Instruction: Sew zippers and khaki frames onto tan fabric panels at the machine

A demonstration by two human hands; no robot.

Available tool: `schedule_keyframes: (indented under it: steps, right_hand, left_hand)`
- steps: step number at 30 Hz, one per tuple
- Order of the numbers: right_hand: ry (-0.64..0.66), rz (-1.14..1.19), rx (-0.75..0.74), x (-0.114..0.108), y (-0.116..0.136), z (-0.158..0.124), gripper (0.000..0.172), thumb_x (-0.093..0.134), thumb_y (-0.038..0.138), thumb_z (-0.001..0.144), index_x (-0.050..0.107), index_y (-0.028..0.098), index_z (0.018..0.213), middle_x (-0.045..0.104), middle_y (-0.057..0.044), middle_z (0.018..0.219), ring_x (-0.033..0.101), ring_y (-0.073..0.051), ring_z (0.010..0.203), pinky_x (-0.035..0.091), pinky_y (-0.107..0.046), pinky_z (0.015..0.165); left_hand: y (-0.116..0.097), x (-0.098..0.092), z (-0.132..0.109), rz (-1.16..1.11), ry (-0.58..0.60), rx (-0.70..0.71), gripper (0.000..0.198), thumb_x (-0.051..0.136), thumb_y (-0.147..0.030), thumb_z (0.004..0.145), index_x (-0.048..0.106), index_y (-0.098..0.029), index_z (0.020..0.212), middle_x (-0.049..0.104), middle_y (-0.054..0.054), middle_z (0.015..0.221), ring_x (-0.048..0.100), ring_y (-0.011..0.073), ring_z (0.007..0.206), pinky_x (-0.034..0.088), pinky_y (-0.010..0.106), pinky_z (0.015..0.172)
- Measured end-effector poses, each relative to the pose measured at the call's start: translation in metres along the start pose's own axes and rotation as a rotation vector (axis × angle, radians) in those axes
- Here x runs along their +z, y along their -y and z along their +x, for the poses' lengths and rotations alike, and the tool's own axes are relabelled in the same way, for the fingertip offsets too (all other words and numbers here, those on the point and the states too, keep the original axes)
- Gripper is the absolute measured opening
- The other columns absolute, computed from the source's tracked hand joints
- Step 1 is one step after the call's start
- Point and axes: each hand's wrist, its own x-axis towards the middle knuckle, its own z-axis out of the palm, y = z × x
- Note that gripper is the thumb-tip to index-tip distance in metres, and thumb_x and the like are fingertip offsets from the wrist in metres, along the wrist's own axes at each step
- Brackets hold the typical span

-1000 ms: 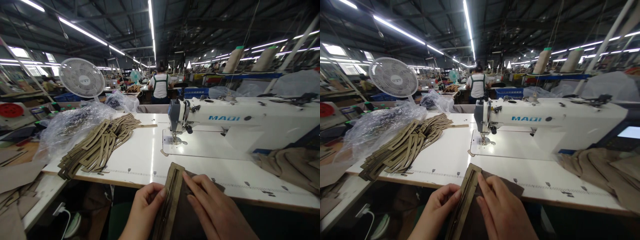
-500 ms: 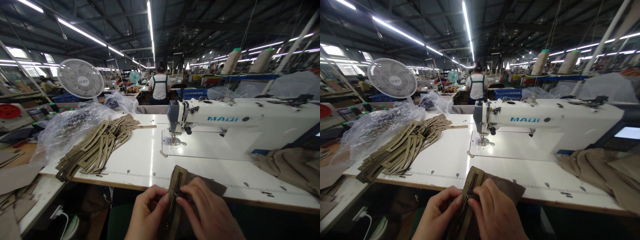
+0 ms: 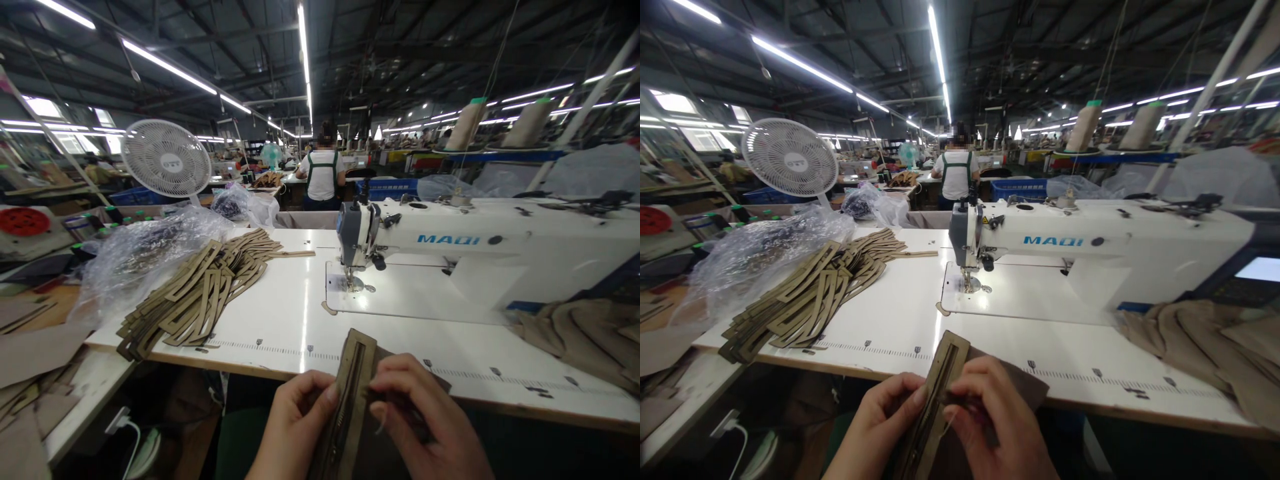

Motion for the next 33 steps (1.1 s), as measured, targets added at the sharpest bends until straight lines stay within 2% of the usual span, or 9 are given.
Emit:
schedule_keyframes:
  steps: [4, 8, 12, 15, 19, 22, 26, 30, 33]
  right_hand:
    - [-0.058, 0.153, 0.346, 0.002, -0.003, -0.007, 0.027, 0.059, 0.038, 0.081, 0.048, 0.022, 0.1, 0.054, -0.002, 0.084, 0.059, -0.014, 0.072, 0.05, -0.019, 0.06]
    - [0.2, 0.238, 0.573, 0.015, -0.002, -0.009, 0.026, 0.054, 0.043, 0.082, 0.051, 0.018, 0.077, 0.047, 0.003, 0.061, 0.049, -0.012, 0.055, 0.043, -0.02, 0.05]
    - [0.243, 0.275, 0.588, 0.022, -0.003, -0.006, 0.024, 0.047, 0.037, 0.084, 0.051, 0.016, 0.072, 0.053, -0.001, 0.065, 0.05, -0.013, 0.06, 0.041, -0.022, 0.054]
    - [0.224, 0.26, 0.588, 0.023, -0.003, -0.003, 0.022, 0.047, 0.034, 0.084, 0.053, 0.015, 0.074, 0.056, -0.002, 0.068, 0.052, -0.014, 0.061, 0.042, -0.023, 0.055]
    - [0.185, 0.232, 0.563, 0.022, -0.001, 0.0, 0.019, 0.047, 0.03, 0.083, 0.056, 0.016, 0.076, 0.059, -0.002, 0.066, 0.056, -0.015, 0.06, 0.044, -0.023, 0.053]
    - [0.16, 0.281, 0.537, 0.022, 0.001, 0.001, 0.015, 0.049, 0.028, 0.082, 0.059, 0.016, 0.079, 0.063, -0.003, 0.07, 0.06, -0.017, 0.065, 0.048, -0.024, 0.055]
    - [0.066, 0.357, 0.539, 0.028, 0.002, 0.0, 0.012, 0.05, 0.028, 0.079, 0.057, 0.018, 0.081, 0.065, -0.003, 0.072, 0.062, -0.018, 0.066, 0.049, -0.025, 0.057]
    - [0.003, 0.27, 0.54, 0.036, 0.002, -0.002, 0.006, 0.049, 0.026, 0.077, 0.049, 0.021, 0.078, 0.06, 0.001, 0.062, 0.057, -0.014, 0.054, 0.046, -0.024, 0.051]
    - [-0.014, 0.149, 0.517, 0.038, 0.003, -0.001, 0.004, 0.05, 0.024, 0.075, 0.046, 0.022, 0.077, 0.059, 0.003, 0.06, 0.054, -0.013, 0.049, 0.044, -0.022, 0.047]
  left_hand:
    - [-0.005, 0.001, -0.002, -0.05, -0.016, -0.035, 0.039, 0.073, -0.051, 0.066, 0.067, -0.013, 0.075, 0.063, 0.002, 0.065, 0.056, 0.0144, 0.061, 0.042, 0.023, 0.06]
    - [-0.002, 0.002, -0.001, -0.046, 0.022, -0.013, 0.038, 0.073, -0.05, 0.067, 0.066, -0.013, 0.076, 0.064, 0.003, 0.068, 0.058, 0.0168, 0.066, 0.044, 0.025, 0.063]
    - [0.003, -0.002, 0.0, 0.029, 0.048, 0.071, 0.038, 0.07, -0.045, 0.072, 0.062, -0.015, 0.094, 0.062, 0.004, 0.075, 0.058, 0.0167, 0.071, 0.044, 0.024, 0.064]
    - [0.003, -0.002, -0.004, 0.151, -0.036, 0.187, 0.037, 0.066, -0.037, 0.077, 0.056, -0.017, 0.107, 0.06, 0.004, 0.08, 0.058, 0.0152, 0.071, 0.044, 0.021, 0.06]
    - [-0.002, 0.003, -0.012, 0.401, -0.088, 0.304, 0.029, 0.063, -0.02, 0.074, 0.062, -0.02, 0.102, 0.065, 0.005, 0.089, 0.061, 0.0178, 0.078, 0.048, 0.022, 0.061]
    - [-0.005, 0.002, -0.012, 0.534, -0.036, 0.31, 0.026, 0.06, -0.018, 0.075, 0.066, -0.02, 0.1, 0.068, 0.006, 0.089, 0.063, 0.0192, 0.079, 0.051, 0.023, 0.064]
    - [-0.007, -0.001, -0.007, 0.56, 0.065, 0.258, 0.027, 0.057, -0.02, 0.078, 0.067, -0.017, 0.103, 0.071, 0.007, 0.09, 0.066, 0.0194, 0.077, 0.053, 0.024, 0.067]
    - [-0.004, 0.003, -0.006, 0.646, 0.055, 0.313, 0.038, 0.052, -0.015, 0.079, 0.06, -0.015, 0.116, 0.071, 0.008, 0.094, 0.067, 0.0186, 0.073, 0.053, 0.024, 0.066]
    - [-0.002, 0.009, -0.006, 0.7, 0.041, 0.374, 0.043, 0.047, -0.01, 0.079, 0.055, -0.016, 0.121, 0.069, 0.009, 0.104, 0.066, 0.0205, 0.086, 0.051, 0.028, 0.079]
